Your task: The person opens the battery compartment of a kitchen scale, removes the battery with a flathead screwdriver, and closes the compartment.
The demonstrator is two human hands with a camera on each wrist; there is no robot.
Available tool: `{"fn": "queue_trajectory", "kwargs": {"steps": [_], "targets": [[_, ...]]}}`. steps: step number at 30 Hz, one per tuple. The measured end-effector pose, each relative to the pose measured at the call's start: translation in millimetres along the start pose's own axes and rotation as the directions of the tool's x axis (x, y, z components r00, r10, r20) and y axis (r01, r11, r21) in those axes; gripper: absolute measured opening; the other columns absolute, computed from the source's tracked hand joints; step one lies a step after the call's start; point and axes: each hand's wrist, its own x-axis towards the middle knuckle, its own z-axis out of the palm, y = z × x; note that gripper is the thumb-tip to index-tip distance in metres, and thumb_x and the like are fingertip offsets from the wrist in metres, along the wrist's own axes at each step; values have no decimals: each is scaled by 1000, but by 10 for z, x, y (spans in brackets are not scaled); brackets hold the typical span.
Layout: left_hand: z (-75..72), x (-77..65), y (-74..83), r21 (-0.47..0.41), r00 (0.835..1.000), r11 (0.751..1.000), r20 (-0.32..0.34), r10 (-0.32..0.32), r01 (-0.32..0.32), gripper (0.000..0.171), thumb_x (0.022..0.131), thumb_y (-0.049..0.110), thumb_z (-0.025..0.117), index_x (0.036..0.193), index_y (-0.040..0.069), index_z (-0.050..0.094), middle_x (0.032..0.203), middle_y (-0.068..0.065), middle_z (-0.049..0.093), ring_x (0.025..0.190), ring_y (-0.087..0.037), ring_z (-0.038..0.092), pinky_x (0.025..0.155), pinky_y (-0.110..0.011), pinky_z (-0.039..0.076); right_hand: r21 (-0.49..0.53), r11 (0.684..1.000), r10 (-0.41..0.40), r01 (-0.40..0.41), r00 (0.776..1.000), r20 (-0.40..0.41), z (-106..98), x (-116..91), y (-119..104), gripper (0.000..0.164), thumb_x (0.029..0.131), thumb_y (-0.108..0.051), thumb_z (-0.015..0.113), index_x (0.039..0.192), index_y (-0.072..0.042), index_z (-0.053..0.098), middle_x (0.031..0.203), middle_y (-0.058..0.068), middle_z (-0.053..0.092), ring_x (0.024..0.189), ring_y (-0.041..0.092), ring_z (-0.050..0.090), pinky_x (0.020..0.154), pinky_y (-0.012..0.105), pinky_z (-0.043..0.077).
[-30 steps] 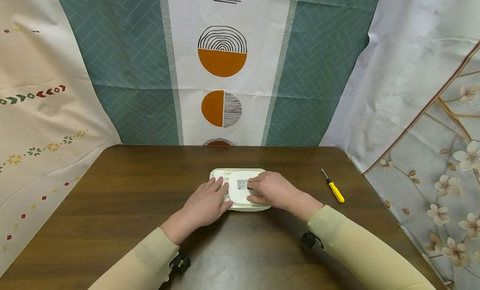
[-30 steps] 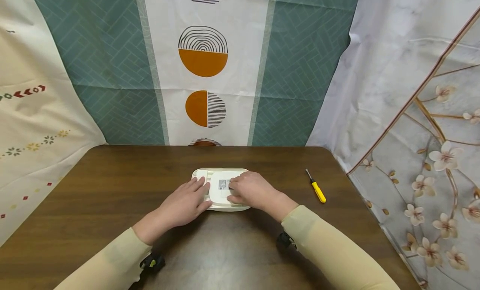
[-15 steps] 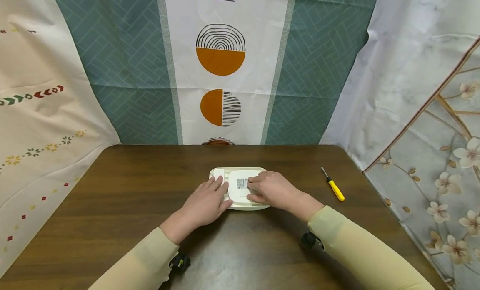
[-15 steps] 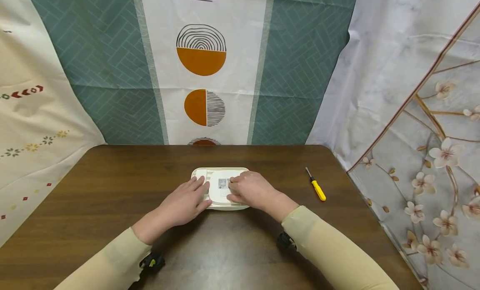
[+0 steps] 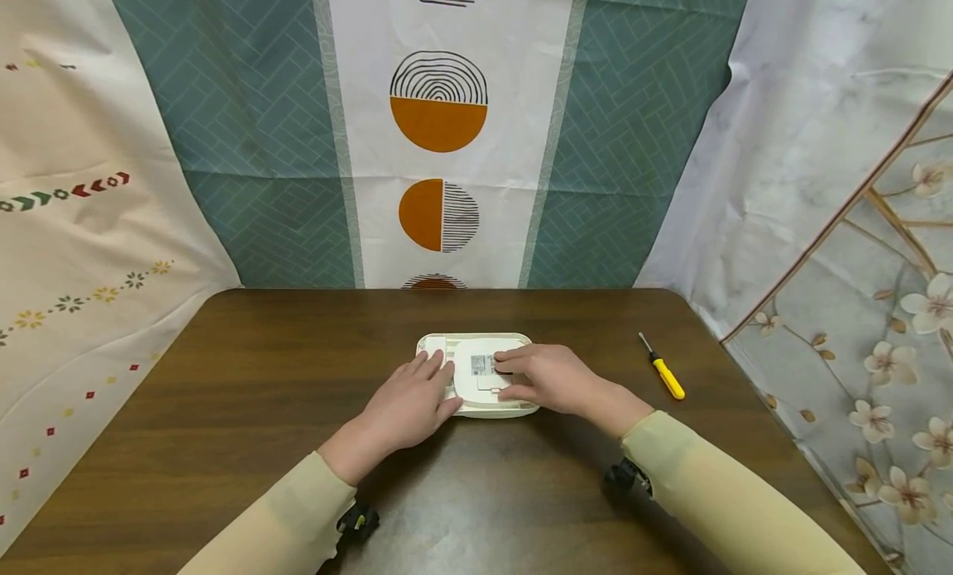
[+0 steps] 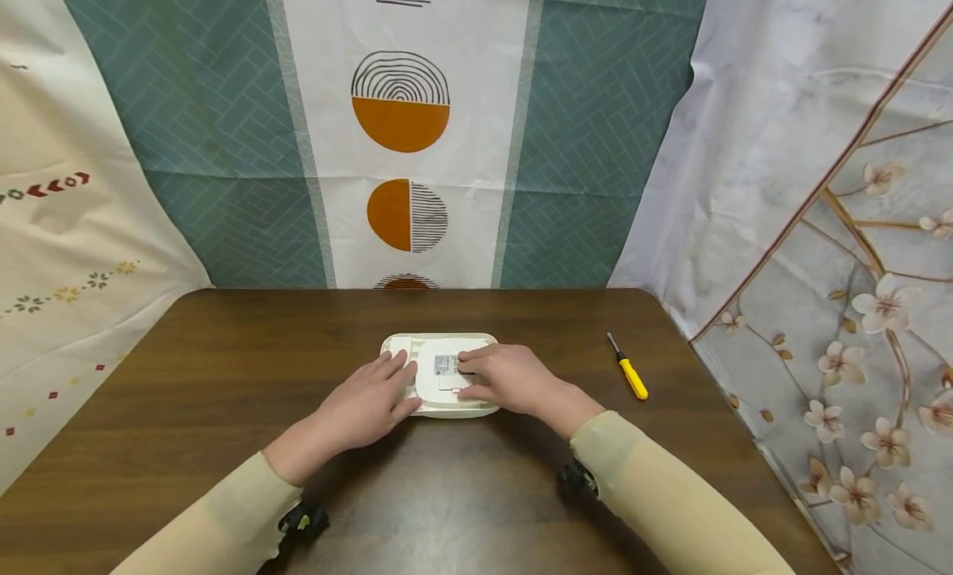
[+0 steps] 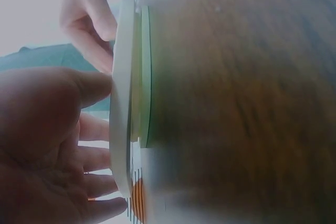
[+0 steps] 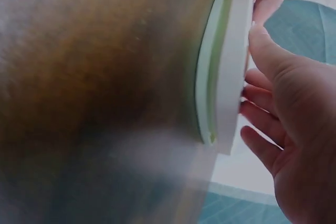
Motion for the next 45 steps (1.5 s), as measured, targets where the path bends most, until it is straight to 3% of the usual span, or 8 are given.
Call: {"fn": "queue_trajectory", "kwargs": {"steps": [5,10,24,38,45], "targets": [[8,-6,17,-9,1000,1000,-3,6,-6,66,114,43,62,162,0,53,172,-26,40,161,-46,35,129,-60,33,148,982,120,-118,993,-4,40,-29,4,45,97,-38,88,133,-11,82,144,4,73,134,24,69,107,47,58],[11,-13,25,-12,1000,1000,-8,10,-10,66,114,43,62,162,-1,53,171,-26,41,160,-47,35,128,-61,34,198,963,187,-181,982,-12,61,-26,-22,42,95,-35,90,129,-12,84,142,2,74,133,23,70,108,48,58],[-17,-15,21,-25,1000,1000,6,-4,4,65,114,43,63,162,0,53,172,-25,40,161,-46,34,128,-61,33,221,964,169,-149,983,-72,96,-17,13,35,96,-35,87,124,-14,87,139,1,76,129,22,72,106,48,59],[-3,-11,8,-29,1000,1000,-4,-7,7,66,113,43,63,162,1,53,172,-25,40,161,-46,35,128,-60,34,272,948,187,-166,981,-53,88,-22,5,28,99,-32,85,120,-15,88,141,2,75,132,23,71,109,50,57],[-12,-18,11,-36,1000,999,-4,-8,8,65,113,43,64,162,0,53,172,-25,41,161,-45,34,128,-60,34,266,955,152,-128,986,-73,108,-74,-9,26,101,-27,84,124,-15,87,144,4,73,134,24,69,111,49,56]]}}
